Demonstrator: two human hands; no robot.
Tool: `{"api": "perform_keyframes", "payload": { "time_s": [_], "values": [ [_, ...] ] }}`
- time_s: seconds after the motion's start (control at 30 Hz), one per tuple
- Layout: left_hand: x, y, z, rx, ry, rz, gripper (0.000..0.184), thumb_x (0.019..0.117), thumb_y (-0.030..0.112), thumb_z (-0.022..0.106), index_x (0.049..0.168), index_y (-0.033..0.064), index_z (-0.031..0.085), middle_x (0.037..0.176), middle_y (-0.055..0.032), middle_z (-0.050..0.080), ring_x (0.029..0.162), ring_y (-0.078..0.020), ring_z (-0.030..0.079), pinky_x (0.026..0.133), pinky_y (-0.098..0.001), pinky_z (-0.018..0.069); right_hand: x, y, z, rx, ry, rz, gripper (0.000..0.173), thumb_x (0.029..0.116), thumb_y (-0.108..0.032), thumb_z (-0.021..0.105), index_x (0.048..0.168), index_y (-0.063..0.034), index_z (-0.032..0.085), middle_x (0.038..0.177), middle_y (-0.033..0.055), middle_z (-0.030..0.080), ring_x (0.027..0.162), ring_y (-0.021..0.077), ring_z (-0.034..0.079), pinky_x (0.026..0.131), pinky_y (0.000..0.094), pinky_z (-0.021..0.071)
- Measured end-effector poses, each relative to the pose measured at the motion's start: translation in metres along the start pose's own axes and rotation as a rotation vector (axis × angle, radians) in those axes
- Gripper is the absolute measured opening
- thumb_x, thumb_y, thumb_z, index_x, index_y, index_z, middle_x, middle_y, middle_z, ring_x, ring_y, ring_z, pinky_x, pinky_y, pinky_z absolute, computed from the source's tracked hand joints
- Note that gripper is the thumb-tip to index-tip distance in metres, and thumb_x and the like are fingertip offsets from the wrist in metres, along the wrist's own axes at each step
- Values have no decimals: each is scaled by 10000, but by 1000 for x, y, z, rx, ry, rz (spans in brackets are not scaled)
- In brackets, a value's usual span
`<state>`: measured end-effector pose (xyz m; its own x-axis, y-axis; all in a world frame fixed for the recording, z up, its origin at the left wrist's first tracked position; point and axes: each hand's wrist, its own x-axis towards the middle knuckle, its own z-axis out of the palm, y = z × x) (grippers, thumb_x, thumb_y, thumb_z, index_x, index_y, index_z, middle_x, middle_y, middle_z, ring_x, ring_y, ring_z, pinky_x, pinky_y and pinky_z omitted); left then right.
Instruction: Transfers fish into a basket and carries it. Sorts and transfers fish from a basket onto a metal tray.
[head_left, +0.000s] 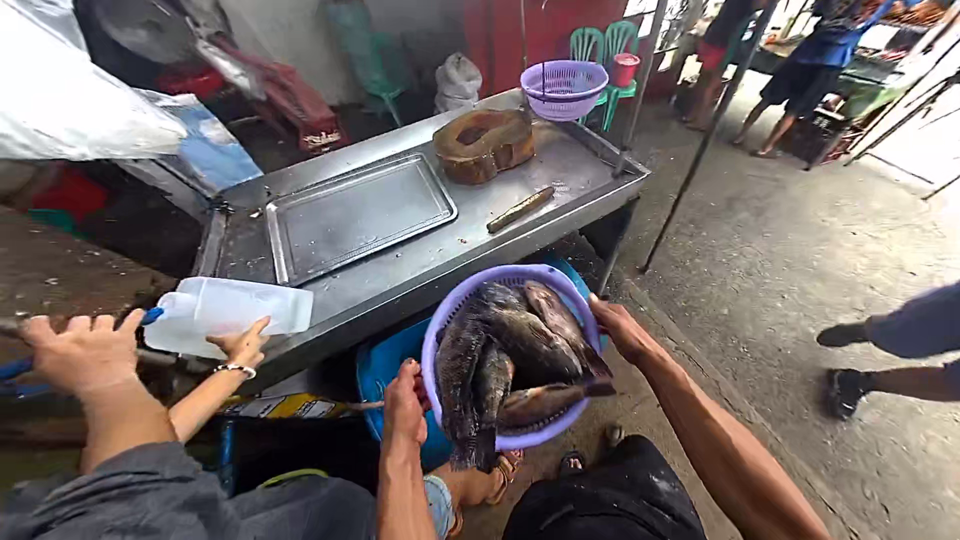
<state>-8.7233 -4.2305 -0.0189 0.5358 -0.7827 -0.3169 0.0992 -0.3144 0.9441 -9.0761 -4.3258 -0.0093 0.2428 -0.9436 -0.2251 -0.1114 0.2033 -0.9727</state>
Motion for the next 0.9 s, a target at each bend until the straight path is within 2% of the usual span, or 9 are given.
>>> {"api": "perform_keyframes", "payload": {
  "time_s": [0.07, 0.17, 0.27, 0.4, 0.5, 0.57, 0.67, 0.8, 0.9],
  "values": [
    [16, 15, 6, -36, 117, 25, 501, 1098, 423, 308, 889, 90, 620, 685, 20, 615, 598, -84, 602, 548, -290, 528, 69, -19, 5, -8, -122, 9, 626, 1089, -511, 328, 1213, 0, 668, 1076, 141, 713, 978, 192, 690, 875, 400, 574],
    [42, 39, 22, -62, 238, 21, 518, 1092, 457, 279, 965, 85, 617, 758, 9, 650, 666, -99, 639, 602, -313, 554, 165, -39, 16, -16, -274, 42, 708, 1077, -583, 302, 1198, 8, 672, 1082, 170, 704, 980, 220, 687, 872, 413, 568],
    [71, 60, 48, -69, 358, -12, 540, 1095, 474, 248, 990, 79, 599, 767, 2, 659, 660, -98, 648, 608, -307, 562, 253, -48, 25, -18, -408, 97, 769, 1051, -653, 295, 1192, 2, 672, 1069, 180, 696, 956, 241, 682, 853, 432, 565],
    [122, 85, 80, -62, 483, -68, 473, 1093, 443, 346, 1004, 60, 609, 781, -16, 653, 644, -107, 634, 595, -312, 553, 341, -73, 26, -19, -538, 174, 784, 1038, -675, 310, 1279, -4, 637, 1196, 208, 672, 1061, 282, 671, 918, 485, 549],
    [161, 86, 97, -54, 518, -51, 333, 1093, 306, 404, 1041, 57, 620, 812, -28, 676, 674, -112, 662, 599, -315, 575, 393, -87, 21, -51, -599, 218, 794, 1042, -675, 296, 1289, 0, 631, 1201, 216, 663, 1044, 280, 665, 900, 471, 540],
    [185, 82, 109, -67, 515, -52, 274, 1081, 231, 420, 1106, 37, 613, 898, -58, 676, 765, -138, 670, 673, -353, 583, 428, -90, 18, -72, -623, 247, 830, 1024, -713, 277, 1284, -11, 634, 1170, 214, 665, 1009, 281, 665, 880, 470, 543],
    [219, 92, 130, -92, 486, -62, 287, 1083, 194, 413, 1223, 16, 589, 1032, -94, 674, 891, -161, 668, 788, -392, 580, 475, -82, 12, -88, -644, 282, 875, 1008, -745, 238, 1249, -6, 639, 1118, 215, 658, 964, 285, 646, 867, 473, 533],
    [265, 98, 162, -112, 439, -107, 259, 1082, 181, 421, 1165, 21, 607, 927, -76, 665, 782, -148, 655, 690, -358, 570, 516, -64, -5, -31, -564, 328, 815, 1040, -689, 248, 1192, 12, 636, 1079, 190, 658, 949, 255, 640, 868, 440, 529],
    [296, 96, 183, -171, 368, -103, 255, 1088, 177, 417, 1170, 24, 604, 919, -70, 666, 766, -143, 655, 677, -344, 571, 541, -55, -24, 4, -501, 309, 790, 1058, -655, 241, 1135, 13, 656, 1007, 164, 675, 893, 230, 649, 835, 416, 538]
  ]
}}
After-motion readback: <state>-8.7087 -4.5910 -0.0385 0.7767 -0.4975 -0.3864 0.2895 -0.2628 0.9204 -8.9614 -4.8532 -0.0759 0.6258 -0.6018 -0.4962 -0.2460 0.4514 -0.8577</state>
